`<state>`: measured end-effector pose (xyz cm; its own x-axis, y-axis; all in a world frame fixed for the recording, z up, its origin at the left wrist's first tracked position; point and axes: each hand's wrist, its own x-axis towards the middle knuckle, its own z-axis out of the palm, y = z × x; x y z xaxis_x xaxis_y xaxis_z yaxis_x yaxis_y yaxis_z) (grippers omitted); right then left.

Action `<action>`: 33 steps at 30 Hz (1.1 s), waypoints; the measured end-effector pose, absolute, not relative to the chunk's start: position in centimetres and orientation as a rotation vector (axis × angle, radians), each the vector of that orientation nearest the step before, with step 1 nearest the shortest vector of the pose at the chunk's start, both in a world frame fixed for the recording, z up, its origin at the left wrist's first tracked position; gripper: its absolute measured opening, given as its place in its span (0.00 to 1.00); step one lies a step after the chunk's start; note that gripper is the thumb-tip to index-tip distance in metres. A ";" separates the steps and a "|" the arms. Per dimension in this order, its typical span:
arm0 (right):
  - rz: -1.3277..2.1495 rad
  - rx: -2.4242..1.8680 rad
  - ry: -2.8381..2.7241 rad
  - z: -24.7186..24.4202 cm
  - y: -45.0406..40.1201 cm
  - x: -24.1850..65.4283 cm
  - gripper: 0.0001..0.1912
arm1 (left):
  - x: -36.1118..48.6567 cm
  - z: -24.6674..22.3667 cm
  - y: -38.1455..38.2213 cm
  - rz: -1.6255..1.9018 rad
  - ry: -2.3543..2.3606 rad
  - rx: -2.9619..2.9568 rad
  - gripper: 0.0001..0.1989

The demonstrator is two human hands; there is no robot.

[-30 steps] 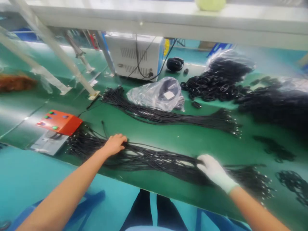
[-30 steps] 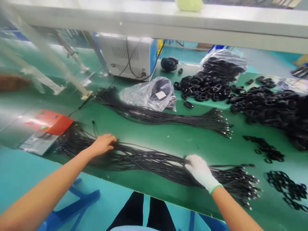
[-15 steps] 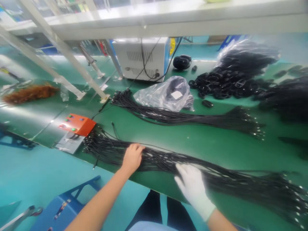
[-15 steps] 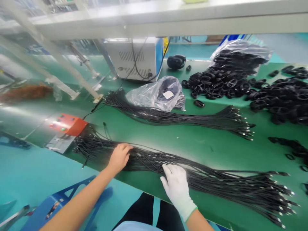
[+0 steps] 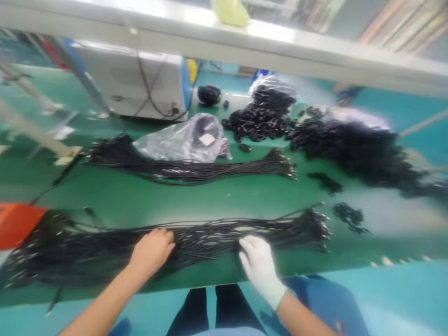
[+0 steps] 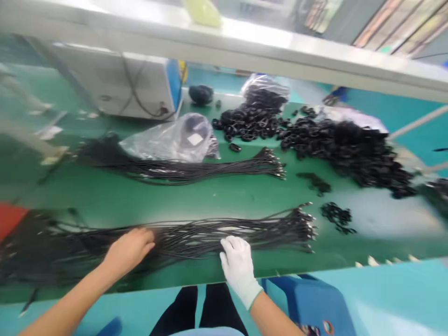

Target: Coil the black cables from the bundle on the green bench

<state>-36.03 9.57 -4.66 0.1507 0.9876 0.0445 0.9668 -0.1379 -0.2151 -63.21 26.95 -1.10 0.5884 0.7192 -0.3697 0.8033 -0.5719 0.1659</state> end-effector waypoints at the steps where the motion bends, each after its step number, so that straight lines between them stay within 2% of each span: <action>1: 0.088 -2.308 -1.862 -4.7 8.9 -34.1 0.15 | -61.6 -1.1 27.3 -0.315 1.205 2.499 0.08; 7: -0.144 -2.556 -1.702 -5.7 5.5 -24.3 0.20 | -46.8 -1.5 25.3 -0.094 0.756 2.490 0.09; 10: -0.185 -2.585 -1.653 -6.4 4.6 -22.9 0.21 | -41.4 -3.1 23.6 -0.122 0.831 2.487 0.12; 14: -0.231 -2.498 -1.650 -6.1 4.5 -20.7 0.19 | -39.3 -4.7 22.9 -0.238 0.949 2.445 0.08; 17: -0.107 -2.421 -1.867 -5.8 4.9 -17.0 0.21 | -40.7 -4.6 23.8 -0.268 1.003 2.418 0.09; 20: 0.045 -2.429 -2.031 -6.1 7.1 -13.7 0.14 | -45.0 -3.3 27.0 -0.272 1.154 2.432 0.13; 25: 0.096 -2.229 -2.234 -6.1 18.4 -14.8 0.16 | -57.3 -0.2 35.9 -0.381 1.669 2.455 0.15; 27: 0.104 -2.081 -2.342 -5.8 24.5 -17.4 0.22 | -61.6 0.6 39.4 -0.423 1.823 2.472 0.16; 29: 0.089 -1.991 -2.409 -5.8 30.0 -19.8 0.34 | -64.5 0.7 43.0 -0.455 1.892 2.512 0.16; 31: 0.090 -2.024 -2.422 -6.2 34.4 -21.1 0.43 | -66.3 0.2 46.7 -0.488 1.876 2.570 0.17; 33: 0.170 -2.188 -2.396 -6.6 37.6 -21.2 0.48 | -67.2 -0.7 50.5 -0.526 1.804 2.623 0.17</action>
<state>-21.25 37.56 -6.61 -0.0900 0.9846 -0.1497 0.9959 0.0903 -0.0047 -67.16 50.49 -0.68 0.3230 0.9212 -0.2170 0.8936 -0.3723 -0.2507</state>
